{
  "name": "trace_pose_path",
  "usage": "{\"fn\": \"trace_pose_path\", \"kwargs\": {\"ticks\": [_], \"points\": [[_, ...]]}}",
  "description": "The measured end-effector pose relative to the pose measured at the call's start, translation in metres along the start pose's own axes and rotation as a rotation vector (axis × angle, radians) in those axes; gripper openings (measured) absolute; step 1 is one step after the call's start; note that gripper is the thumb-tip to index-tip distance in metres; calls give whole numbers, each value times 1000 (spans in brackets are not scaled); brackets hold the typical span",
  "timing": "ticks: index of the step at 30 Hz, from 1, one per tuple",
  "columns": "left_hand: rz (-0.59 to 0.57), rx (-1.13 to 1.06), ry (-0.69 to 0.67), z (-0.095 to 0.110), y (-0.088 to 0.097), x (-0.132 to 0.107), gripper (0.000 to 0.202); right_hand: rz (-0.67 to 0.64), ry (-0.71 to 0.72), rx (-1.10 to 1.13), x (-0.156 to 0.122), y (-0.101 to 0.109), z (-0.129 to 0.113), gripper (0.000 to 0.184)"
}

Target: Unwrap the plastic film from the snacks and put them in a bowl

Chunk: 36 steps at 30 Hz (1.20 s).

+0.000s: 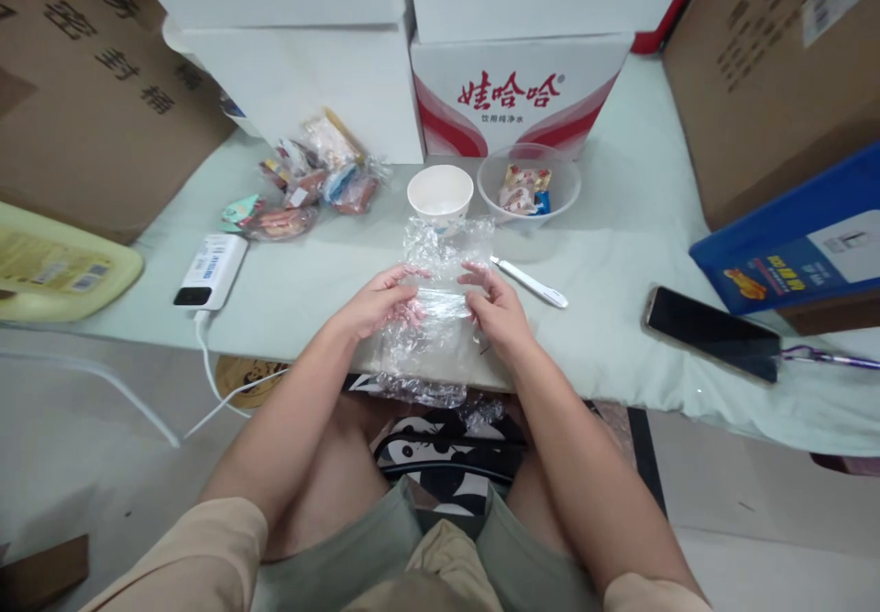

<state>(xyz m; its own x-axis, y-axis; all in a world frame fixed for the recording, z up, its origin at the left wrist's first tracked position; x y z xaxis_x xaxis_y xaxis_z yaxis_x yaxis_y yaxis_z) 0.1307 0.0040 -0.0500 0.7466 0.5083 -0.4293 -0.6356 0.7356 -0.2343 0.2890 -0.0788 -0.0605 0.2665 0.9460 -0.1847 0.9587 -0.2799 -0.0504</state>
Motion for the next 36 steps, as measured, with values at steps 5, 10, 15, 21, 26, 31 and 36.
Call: {"fn": "trace_pose_path", "kwargs": {"ticks": [5, 10, 15, 21, 26, 31, 36], "points": [[-24, -123, -4, -2, 6, 5, 29, 46, 196, -48, 5, 10, -12, 19], [68, -142, -49, -1, 23, 12, 23, 77, 256, -156, 1, 25, -17, 39], [69, -126, -123, 7, 29, 11, 19, -28, 397, -365, -15, 12, -33, 57], [3, -137, -155, 12, 31, 8, 24, -313, 510, -744, -34, -28, -37, 34], [143, 27, -242, 17, 40, 6, 41, -383, 452, -753, -44, -30, -31, 15], [4, -30, -270, 20, 24, 1, 65, 38, 303, -258, -22, 11, -31, 46], [0, -217, -314, 28, 18, -7, 74, -160, 36, -48, -2, -14, -9, 39]]}}
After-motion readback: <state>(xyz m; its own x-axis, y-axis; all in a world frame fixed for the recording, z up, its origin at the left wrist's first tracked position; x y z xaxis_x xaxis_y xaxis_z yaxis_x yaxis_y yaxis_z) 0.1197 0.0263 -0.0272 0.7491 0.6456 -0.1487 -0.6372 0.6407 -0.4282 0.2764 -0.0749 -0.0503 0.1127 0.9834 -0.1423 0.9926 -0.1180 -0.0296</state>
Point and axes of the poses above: each hand's wrist, its own x-axis towards the middle knuckle, its own y-axis out of the back of the hand, z = x × y, the point moved 8 cm from there along x, towards the middle knuckle, and after that the axes turned 5 degrees about -z, right-handed, at the moved point
